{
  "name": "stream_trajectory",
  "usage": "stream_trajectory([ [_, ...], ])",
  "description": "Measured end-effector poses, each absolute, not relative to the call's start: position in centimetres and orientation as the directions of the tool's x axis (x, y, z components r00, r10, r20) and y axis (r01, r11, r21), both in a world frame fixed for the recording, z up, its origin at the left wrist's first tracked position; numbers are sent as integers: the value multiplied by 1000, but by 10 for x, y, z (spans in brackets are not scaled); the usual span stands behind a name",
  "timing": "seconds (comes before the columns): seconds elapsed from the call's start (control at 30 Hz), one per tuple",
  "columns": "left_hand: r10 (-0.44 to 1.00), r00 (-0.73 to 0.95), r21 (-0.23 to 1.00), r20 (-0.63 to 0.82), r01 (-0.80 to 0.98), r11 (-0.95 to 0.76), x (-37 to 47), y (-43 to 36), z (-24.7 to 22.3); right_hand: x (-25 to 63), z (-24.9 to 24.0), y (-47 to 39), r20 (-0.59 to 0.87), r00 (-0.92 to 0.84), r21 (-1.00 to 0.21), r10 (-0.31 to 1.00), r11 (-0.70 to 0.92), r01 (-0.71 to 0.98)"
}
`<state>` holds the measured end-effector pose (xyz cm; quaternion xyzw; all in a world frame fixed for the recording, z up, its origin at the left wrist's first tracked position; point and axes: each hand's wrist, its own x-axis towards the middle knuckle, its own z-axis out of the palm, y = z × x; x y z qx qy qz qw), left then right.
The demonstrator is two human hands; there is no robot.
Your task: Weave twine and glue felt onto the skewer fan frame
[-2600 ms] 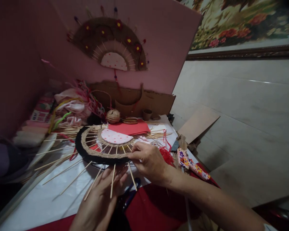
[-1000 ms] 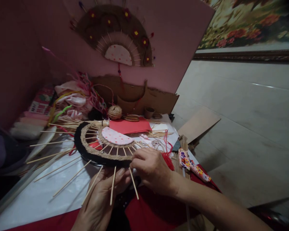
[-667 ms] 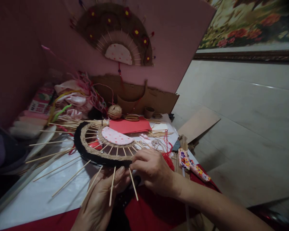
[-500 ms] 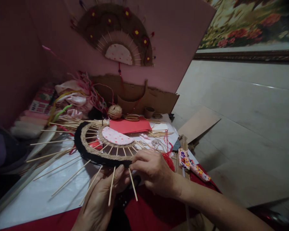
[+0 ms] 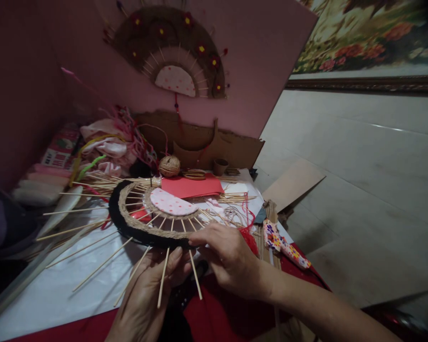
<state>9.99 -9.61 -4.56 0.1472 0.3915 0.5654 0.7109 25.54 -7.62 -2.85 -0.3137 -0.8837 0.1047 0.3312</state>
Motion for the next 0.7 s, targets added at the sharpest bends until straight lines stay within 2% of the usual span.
stream_trajectory([
  [0.43, 926, 89, 650, -367, -688, 323, 97, -97, -47, 258, -27, -78, 564, -558, -370, 608, 791, 488],
  [0.7, 912, 129, 611, -390, -704, 361, 97, -97, -48, 256, -28, -79, 551, -644, -306, 530, 847, 435],
])
